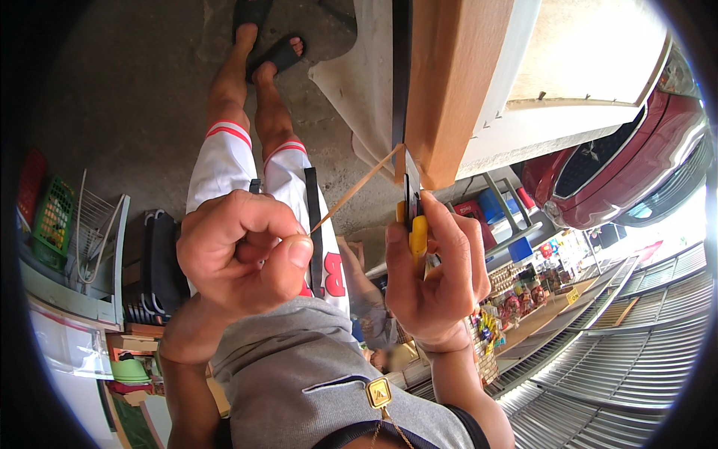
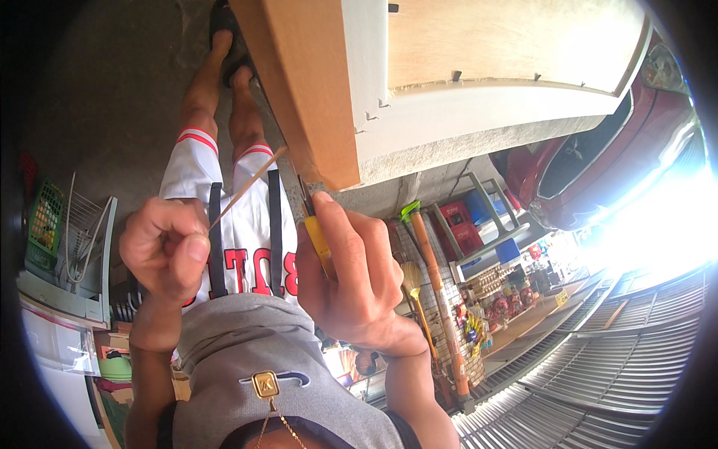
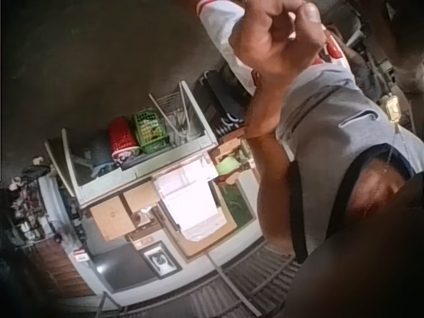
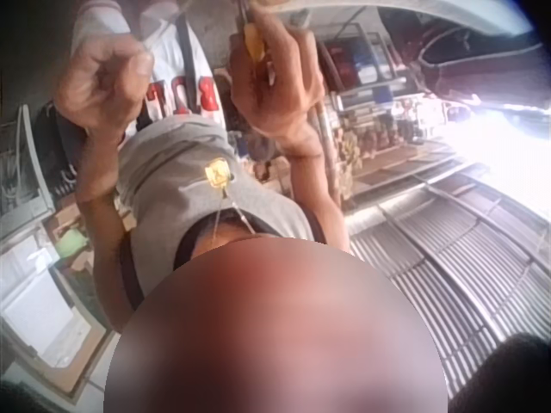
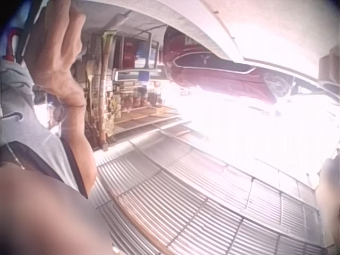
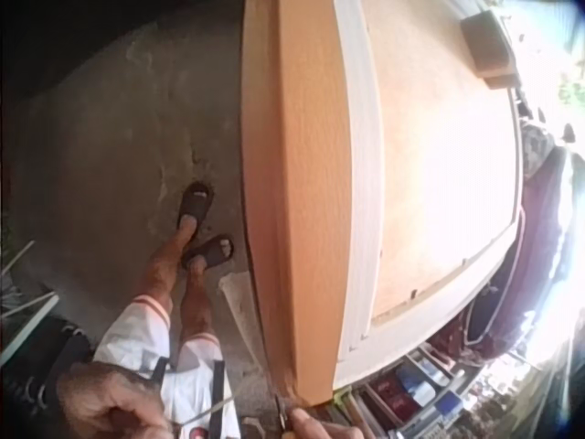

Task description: The person trims excess wood trim from the edges of a wooden frame using a utility knife. They repeatedly score and peel away thin strips along the frame's perimeter, working around all four sides.

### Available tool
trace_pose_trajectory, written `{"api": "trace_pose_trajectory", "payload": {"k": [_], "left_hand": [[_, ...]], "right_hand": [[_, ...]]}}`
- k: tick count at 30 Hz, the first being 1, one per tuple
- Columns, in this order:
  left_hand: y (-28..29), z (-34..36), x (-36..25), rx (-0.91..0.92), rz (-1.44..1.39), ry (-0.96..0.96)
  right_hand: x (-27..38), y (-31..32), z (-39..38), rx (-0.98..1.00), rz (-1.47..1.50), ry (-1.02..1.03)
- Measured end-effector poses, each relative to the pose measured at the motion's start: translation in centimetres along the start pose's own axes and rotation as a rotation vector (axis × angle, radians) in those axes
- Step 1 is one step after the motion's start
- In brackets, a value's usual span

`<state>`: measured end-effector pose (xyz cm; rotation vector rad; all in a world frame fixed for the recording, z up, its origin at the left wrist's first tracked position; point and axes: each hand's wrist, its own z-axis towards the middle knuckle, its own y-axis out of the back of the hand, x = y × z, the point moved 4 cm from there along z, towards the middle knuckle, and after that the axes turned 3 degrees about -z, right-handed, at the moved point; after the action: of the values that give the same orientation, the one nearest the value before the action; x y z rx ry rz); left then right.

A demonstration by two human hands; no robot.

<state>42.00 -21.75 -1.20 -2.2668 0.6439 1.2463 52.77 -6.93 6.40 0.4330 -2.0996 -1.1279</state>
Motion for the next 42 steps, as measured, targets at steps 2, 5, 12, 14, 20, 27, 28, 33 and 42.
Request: {"api": "trace_pose_trajectory", "payload": {"k": [2,5,12,14,20,27,28,33,42], "left_hand": [[0.1,-0.2,0.0,0.011,-0.010,0.000],[0.2,-0.3,-0.1,0.032,-0.017,-0.018],[-0.1,-0.6,-0.2,0.068,-0.052,-0.011],[-0.1,-0.6,-0.2,0.069,-0.056,-0.016],[-0.1,-1.1,-0.5,0.119,-0.055,0.004],[-0.1,-1.8,-0.2,0.120,-0.074,0.007],[0.0,-1.9,-0.2,0.120,-0.076,0.001],[0.2,-2.8,-0.2,0.135,-0.066,0.050],[0.6,-4.0,-0.1,0.161,-0.028,0.110]], "right_hand": [[0.0,-0.1,-0.2,0.002,-0.001,-0.006],[-0.2,-0.2,-0.4,0.005,0.003,-0.012],[-0.4,-0.2,-0.7,0.002,0.007,-0.015],[-0.5,-0.3,-0.8,-0.002,0.009,-0.015],[-0.7,-0.3,-1.1,-0.007,0.014,-0.010],[-1.0,-0.4,-1.3,-0.013,-0.001,0.024],[-1.0,-0.4,-1.4,-0.010,-0.003,0.024],[-1.0,-0.5,-1.8,0.018,0.005,-0.032],[-1.2,-0.6,-2.2,0.011,0.008,-0.017]]}}
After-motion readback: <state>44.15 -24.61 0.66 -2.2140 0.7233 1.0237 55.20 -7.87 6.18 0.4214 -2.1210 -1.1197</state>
